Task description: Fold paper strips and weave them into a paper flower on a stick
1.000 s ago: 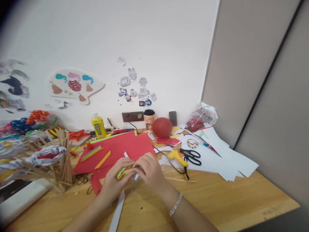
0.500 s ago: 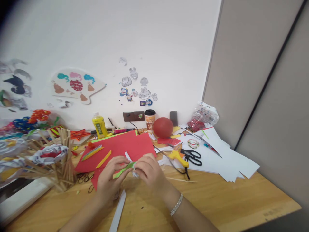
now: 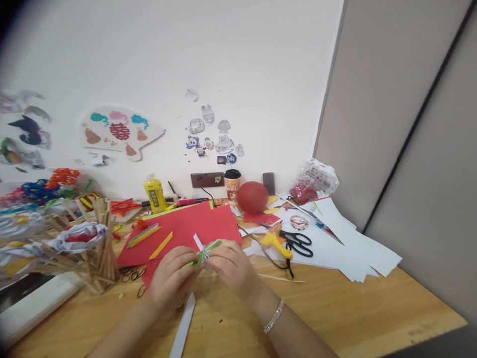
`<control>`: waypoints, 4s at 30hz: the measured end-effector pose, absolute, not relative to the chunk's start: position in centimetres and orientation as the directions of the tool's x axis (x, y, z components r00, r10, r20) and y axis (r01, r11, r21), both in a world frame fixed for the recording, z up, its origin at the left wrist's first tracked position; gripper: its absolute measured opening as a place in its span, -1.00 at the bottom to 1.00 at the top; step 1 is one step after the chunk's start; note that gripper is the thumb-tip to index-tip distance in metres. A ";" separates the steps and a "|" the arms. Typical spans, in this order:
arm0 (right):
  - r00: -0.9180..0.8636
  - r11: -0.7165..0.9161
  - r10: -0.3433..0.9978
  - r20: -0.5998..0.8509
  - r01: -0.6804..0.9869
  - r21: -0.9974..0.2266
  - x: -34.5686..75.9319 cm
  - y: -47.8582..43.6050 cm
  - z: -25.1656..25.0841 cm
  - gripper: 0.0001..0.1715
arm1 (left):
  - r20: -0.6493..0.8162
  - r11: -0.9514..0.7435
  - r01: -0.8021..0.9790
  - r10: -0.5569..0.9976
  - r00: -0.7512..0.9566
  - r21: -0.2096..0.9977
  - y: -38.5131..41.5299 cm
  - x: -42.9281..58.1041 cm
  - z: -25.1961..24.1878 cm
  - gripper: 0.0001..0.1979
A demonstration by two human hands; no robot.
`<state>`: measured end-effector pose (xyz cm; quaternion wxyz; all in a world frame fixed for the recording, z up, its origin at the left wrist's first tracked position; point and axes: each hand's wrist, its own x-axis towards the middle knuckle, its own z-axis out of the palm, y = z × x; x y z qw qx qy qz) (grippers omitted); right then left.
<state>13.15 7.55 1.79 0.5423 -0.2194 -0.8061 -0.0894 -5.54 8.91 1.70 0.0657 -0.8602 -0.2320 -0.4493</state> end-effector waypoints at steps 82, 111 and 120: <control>-0.264 0.056 0.964 0.033 0.080 -0.995 12.1 10.6 -2.0 -0.70 | 0.037 -0.188 0.303 0.896 0.443 0.934 12.1 -4.2 -2.1 -0.82; -0.299 0.233 0.938 0.175 0.171 -0.957 12.4 10.6 -1.3 -0.89 | 0.178 -0.408 0.510 0.880 0.440 0.757 11.3 -4.3 0.1 -0.91; -0.249 0.318 0.933 0.262 0.224 -0.921 11.9 10.1 -1.6 -0.87 | 0.203 -0.448 0.540 0.868 0.452 0.713 11.1 -4.3 0.3 -0.92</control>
